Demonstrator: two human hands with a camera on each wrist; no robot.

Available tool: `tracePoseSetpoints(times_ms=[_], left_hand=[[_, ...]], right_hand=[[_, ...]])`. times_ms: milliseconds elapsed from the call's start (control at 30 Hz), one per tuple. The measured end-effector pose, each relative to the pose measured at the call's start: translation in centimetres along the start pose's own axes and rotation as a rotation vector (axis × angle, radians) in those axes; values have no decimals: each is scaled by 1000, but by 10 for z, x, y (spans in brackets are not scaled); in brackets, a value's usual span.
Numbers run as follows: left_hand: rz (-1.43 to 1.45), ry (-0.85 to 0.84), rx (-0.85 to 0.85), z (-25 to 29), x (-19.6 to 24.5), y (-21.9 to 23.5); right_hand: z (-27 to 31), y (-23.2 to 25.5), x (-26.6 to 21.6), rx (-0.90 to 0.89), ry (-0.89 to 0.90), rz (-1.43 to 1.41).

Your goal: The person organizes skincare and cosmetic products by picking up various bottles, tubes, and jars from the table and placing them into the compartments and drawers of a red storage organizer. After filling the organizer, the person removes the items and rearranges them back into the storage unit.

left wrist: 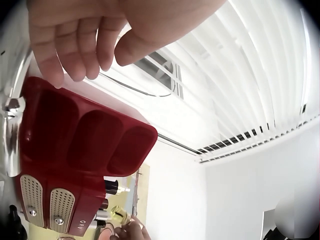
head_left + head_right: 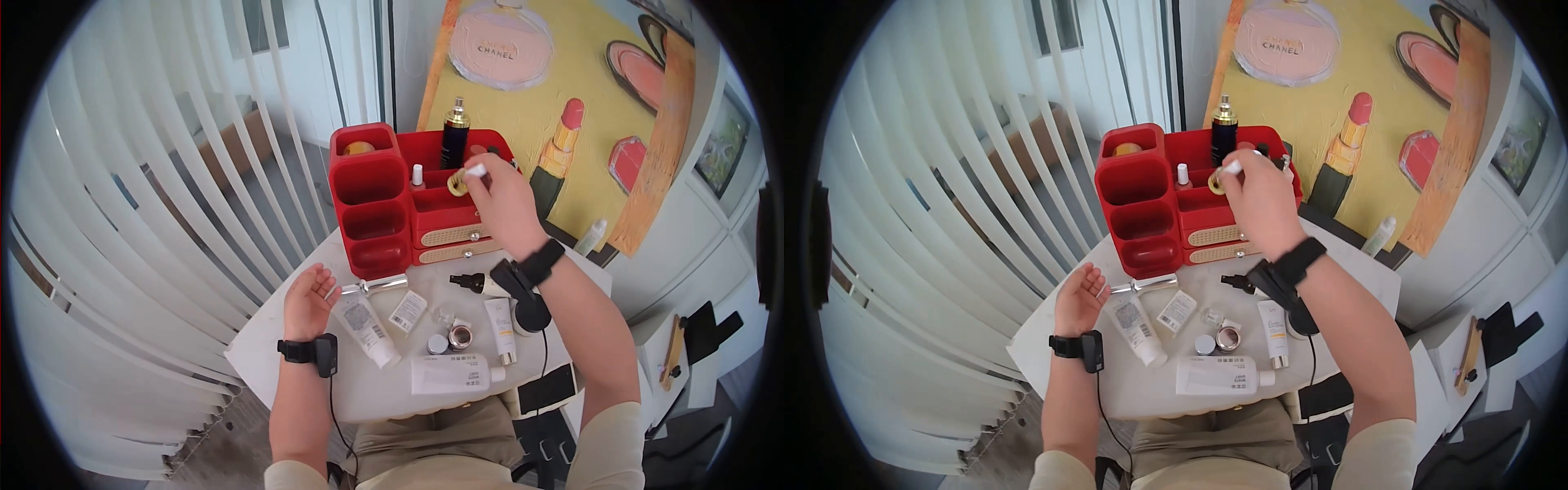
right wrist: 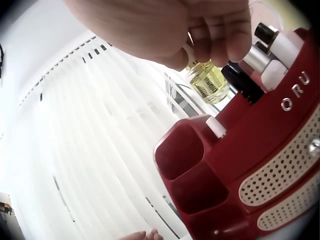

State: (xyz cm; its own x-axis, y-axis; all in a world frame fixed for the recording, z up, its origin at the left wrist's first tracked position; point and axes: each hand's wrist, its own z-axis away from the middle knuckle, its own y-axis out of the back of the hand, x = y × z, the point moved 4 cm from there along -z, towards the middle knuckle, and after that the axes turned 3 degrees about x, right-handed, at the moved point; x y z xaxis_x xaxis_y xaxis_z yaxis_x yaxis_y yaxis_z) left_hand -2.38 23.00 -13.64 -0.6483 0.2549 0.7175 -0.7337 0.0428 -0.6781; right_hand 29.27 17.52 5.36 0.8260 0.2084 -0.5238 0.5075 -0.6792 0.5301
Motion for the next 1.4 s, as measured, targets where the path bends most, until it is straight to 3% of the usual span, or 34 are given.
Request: tracePoseSetpoints(times_ms=[67, 167, 367, 533, 667, 733, 767, 833, 900, 967, 1067, 1167, 1300, 1400], left_hand=[[23, 39, 31, 1, -9, 6], [-10, -3, -17, 2, -6, 5], [-41, 29, 123, -8, -11, 21], [-107, 59, 140, -12, -13, 24], [-109, 60, 133, -13, -14, 29], [-106, 49, 127, -13, -13, 28], [-97, 53, 133, -13, -13, 27], [-122, 62, 152, -14, -13, 28], [-124, 67, 157, -13, -13, 27], [-125, 65, 167, -12, -12, 26], [-131, 63, 153, -12, -12, 26], [-126, 59, 145, -14, -14, 28], [-149, 71, 139, -14, -14, 29], [-164, 80, 143, -12, -13, 26]], right_hand=[[-19, -14, 0, 17, 63, 29], [-41, -37, 7, -96, -43, 148], [-59, -71, 22, -154, 12, 360], [-58, -85, 36, -321, -61, 268], [-44, -76, 26, -297, -53, 244], [-31, -58, 17, -28, -2, 269], [-19, -49, 10, -5, 40, 226], [11, -41, 5, -115, -29, 114], [52, -40, 10, -360, -138, 15], [90, -44, 16, -705, -25, 131], [123, -50, 16, -853, -114, 324], [133, -59, 29, -970, -162, 339], [132, -69, 39, -1016, -92, 376], [134, -74, 40, -1125, -148, 427]])
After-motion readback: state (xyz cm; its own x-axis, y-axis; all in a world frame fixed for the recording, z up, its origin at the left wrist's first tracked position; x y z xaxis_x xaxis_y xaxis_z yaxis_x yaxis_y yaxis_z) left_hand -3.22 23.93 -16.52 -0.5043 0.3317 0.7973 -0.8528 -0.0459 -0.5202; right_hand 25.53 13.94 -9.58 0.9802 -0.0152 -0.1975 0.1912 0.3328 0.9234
